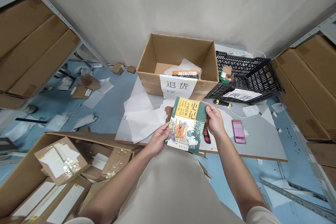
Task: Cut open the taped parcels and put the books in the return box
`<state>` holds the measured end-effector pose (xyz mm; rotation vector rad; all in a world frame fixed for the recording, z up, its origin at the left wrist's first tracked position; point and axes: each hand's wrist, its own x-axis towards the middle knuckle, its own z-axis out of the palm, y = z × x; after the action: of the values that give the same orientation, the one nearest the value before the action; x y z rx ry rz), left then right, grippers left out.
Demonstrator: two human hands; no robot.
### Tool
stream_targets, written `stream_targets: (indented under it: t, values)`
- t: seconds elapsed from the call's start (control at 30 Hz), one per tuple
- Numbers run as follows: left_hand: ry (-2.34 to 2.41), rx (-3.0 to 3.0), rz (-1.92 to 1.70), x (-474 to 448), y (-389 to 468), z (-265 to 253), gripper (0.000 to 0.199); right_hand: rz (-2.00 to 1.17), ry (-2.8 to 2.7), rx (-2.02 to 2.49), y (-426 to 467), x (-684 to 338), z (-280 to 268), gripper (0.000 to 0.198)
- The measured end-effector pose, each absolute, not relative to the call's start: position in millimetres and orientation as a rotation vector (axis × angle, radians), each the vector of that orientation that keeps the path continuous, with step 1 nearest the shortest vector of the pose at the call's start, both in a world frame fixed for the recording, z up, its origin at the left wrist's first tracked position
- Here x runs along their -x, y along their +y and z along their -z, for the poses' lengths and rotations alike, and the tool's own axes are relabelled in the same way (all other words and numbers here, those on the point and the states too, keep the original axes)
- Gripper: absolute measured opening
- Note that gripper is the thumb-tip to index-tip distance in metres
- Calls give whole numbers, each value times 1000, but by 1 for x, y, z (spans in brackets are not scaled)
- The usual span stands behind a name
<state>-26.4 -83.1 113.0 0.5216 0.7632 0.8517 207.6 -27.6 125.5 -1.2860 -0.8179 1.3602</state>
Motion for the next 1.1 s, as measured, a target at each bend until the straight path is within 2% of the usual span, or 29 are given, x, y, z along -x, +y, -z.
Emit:
stream_targets:
  t: [0.2, 0.37, 0.43, 0.53, 0.6, 0.63, 0.83, 1.1]
  values:
    - [795, -400, -969, 16, -77, -108, 56, -1351, -872, 1100, -27, -209, -137, 41]
    - [675, -377, -770, 3, -73, -110, 43, -1505, -1067, 985, -10, -198, -140, 51]
    - [655, -389, -716, 1, -73, -115, 43, -1612, -1064, 972, -3, -199, -139, 47]
    - [575, -393, -785, 9, -74, -123, 66, -1625, -1011, 1035, 2, -209, -138, 35]
    - [537, -403, -879, 19, -76, -123, 86, -1554, -977, 1107, 4, -219, -139, 32]
    - [565, -420, -929, 24, -77, -121, 89, -1517, -969, 1143, 5, -223, -140, 32]
    - [1123, -592, -1056, 31, -79, -96, 48, -1393, -992, 1284, 10, -233, -143, 39]
    - [1117, -548, -1086, 25, -77, -101, 49, -1396, -1025, 1276, 10, -239, -141, 41]
